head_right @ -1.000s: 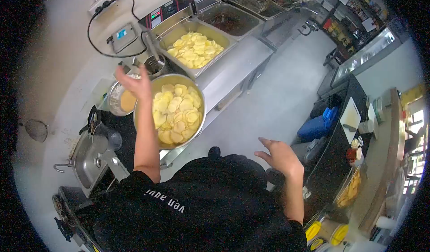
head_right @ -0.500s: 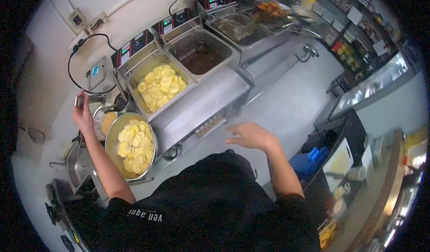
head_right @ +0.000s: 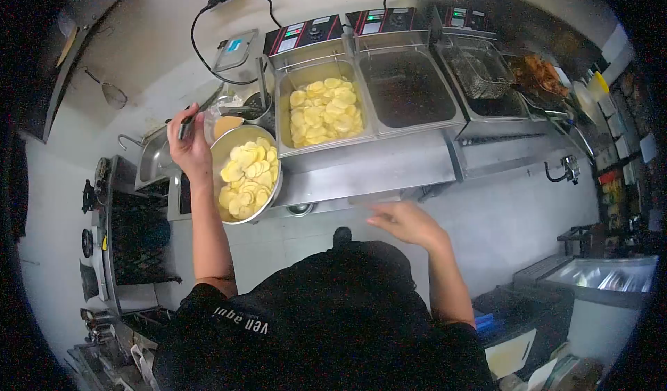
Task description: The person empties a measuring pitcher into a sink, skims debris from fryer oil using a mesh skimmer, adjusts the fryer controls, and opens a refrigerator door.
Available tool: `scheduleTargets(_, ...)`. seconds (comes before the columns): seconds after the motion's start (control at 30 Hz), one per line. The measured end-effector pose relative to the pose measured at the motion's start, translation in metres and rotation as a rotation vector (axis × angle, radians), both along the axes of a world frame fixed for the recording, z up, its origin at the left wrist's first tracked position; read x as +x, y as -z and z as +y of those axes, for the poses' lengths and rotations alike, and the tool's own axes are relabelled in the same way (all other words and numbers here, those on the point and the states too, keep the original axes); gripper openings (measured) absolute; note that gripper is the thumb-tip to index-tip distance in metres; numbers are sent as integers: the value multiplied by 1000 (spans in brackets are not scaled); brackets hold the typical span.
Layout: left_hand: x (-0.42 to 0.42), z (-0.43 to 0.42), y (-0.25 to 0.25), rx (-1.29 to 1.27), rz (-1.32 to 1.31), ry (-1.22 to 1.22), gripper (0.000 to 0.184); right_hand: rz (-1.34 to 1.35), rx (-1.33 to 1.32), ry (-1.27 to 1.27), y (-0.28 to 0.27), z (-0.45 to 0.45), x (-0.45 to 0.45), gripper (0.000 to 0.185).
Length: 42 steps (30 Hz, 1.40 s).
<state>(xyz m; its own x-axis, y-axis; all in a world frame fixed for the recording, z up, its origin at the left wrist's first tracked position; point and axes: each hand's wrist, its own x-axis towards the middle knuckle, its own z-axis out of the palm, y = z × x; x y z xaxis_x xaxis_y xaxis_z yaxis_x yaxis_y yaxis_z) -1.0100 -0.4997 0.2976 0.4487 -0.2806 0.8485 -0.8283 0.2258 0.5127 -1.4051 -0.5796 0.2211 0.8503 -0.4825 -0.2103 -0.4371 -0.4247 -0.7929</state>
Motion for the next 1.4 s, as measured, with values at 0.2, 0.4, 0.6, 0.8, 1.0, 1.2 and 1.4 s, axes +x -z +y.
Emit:
scheduleTargets(0.2,43,-25,33,43,99,20,14,34,41,-13,18,-2,-20,41)
scheduleTargets(0.4,160,-87,96,365,282,-39,31,28,-85,35,8,-6,-21,46)
scheduleTargets(0.6,190,-106,119,813,240,-391,53,97,-16,140,8,4,-27,47)
scheduleTargets(0.8,225,-107,154,929,242,-135,60,146,-5,218,19,7,-34,48)
scheduleTargets(1.0,162,-102,104,856,-149,-337,62,114,-10,262,20,4,-16,45)
scheduleTargets(1.2,25,-149,64,239,164,286,52,162,32,331,5,6,-11,46)
scheduleTargets(1.4,-148,-162,34,315,326,919,41,209,133,453,12,5,-70,50)
